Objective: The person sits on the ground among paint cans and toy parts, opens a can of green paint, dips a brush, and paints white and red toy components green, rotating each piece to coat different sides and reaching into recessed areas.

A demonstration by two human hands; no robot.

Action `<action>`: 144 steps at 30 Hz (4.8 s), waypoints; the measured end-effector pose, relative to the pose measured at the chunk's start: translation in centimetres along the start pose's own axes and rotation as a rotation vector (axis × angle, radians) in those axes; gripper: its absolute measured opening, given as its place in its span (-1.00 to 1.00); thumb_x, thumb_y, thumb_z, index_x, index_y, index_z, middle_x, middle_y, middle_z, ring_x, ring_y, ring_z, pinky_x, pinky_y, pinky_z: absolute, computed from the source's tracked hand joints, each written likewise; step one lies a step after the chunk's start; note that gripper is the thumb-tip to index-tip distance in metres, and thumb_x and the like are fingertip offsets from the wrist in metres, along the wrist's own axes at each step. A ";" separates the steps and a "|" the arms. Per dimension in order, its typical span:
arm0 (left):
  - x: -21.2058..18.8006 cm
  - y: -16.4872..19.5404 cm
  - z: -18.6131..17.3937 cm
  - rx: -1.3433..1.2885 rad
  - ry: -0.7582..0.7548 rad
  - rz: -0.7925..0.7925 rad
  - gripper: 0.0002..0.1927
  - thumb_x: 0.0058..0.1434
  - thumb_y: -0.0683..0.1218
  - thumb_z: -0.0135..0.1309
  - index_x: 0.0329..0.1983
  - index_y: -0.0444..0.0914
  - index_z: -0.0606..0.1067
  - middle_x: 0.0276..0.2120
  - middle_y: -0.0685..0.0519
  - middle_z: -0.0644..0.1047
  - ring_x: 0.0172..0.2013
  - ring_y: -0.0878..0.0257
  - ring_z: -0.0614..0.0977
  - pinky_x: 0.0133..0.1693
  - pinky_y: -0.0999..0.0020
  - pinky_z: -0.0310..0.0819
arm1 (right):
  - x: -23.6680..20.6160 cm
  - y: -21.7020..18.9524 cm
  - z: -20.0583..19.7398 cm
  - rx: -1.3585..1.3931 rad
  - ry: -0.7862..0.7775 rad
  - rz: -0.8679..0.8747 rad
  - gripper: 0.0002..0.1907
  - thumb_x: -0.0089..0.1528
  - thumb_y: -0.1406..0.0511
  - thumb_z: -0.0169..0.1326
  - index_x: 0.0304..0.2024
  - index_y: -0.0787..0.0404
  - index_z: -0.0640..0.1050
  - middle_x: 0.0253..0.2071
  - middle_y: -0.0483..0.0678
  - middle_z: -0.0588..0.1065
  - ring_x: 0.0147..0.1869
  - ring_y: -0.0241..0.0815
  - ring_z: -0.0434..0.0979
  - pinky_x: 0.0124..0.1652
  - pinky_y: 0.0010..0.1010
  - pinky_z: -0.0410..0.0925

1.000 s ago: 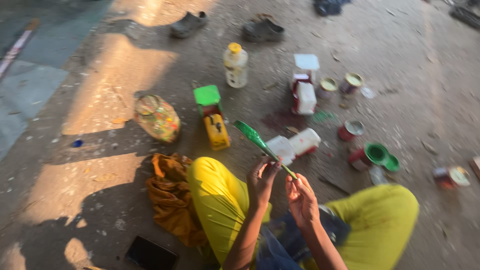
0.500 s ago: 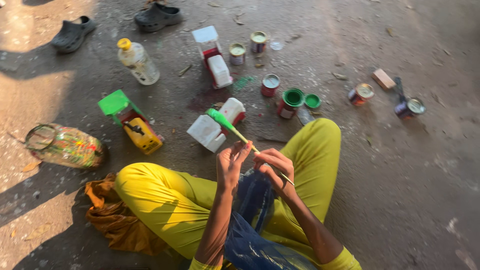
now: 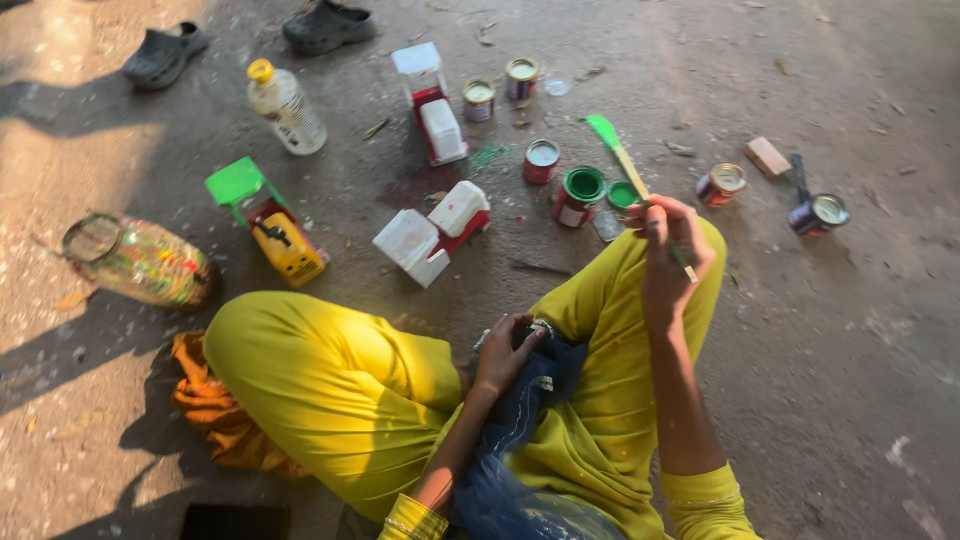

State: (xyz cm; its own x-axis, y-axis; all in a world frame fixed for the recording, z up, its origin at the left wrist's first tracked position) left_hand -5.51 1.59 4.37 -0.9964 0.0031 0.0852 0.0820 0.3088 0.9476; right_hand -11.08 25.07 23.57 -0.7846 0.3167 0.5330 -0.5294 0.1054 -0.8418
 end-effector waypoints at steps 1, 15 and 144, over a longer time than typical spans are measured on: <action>-0.3 -0.7 -0.2 -0.012 0.004 -0.026 -0.63 0.21 0.04 0.25 -0.04 -0.30 0.56 -0.11 -0.09 0.62 -0.07 0.09 0.67 -0.01 0.27 0.51 | 0.6 0.7 0.0 0.012 0.017 0.027 -0.83 0.49 0.43 0.00 0.07 0.42 0.53 -0.15 0.05 0.60 -0.13 -0.26 0.62 -0.10 -0.47 0.47; 2.2 -5.7 -2.2 -0.208 0.034 -0.149 -0.65 0.24 -0.06 0.23 0.05 -0.27 0.50 -0.21 0.00 0.68 -0.18 0.24 0.73 -0.09 0.35 0.59 | 5.1 10.0 3.9 -0.386 -0.094 0.088 -0.79 0.45 0.39 0.04 -0.04 0.46 0.62 -0.31 0.04 0.62 -0.26 -0.30 0.65 -0.25 -0.51 0.48; 21.0 -8.9 -19.3 0.768 0.122 0.035 -0.06 0.28 0.29 0.08 0.57 -0.19 0.04 0.57 -0.02 -0.01 0.52 -0.02 0.01 0.32 -0.41 -0.11 | 4.3 19.6 5.9 -0.762 -0.379 0.136 -0.68 0.39 0.39 -0.01 0.16 0.33 0.59 -0.24 0.08 0.63 -0.21 -0.18 0.67 -0.16 -0.36 0.47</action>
State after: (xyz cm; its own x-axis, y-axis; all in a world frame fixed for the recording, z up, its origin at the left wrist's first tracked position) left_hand -26.68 -19.43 3.65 -0.9802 -0.0656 0.1868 0.0302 0.8830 0.4685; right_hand -26.74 22.96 9.89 -0.9520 0.0512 0.3018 -0.1681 0.7364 -0.6553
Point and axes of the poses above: each hand's wrist, its own x-axis towards the middle knuckle, its own z-axis out of the palm, y = z × x, the point moved 9 cm from there along x, towards the middle knuckle
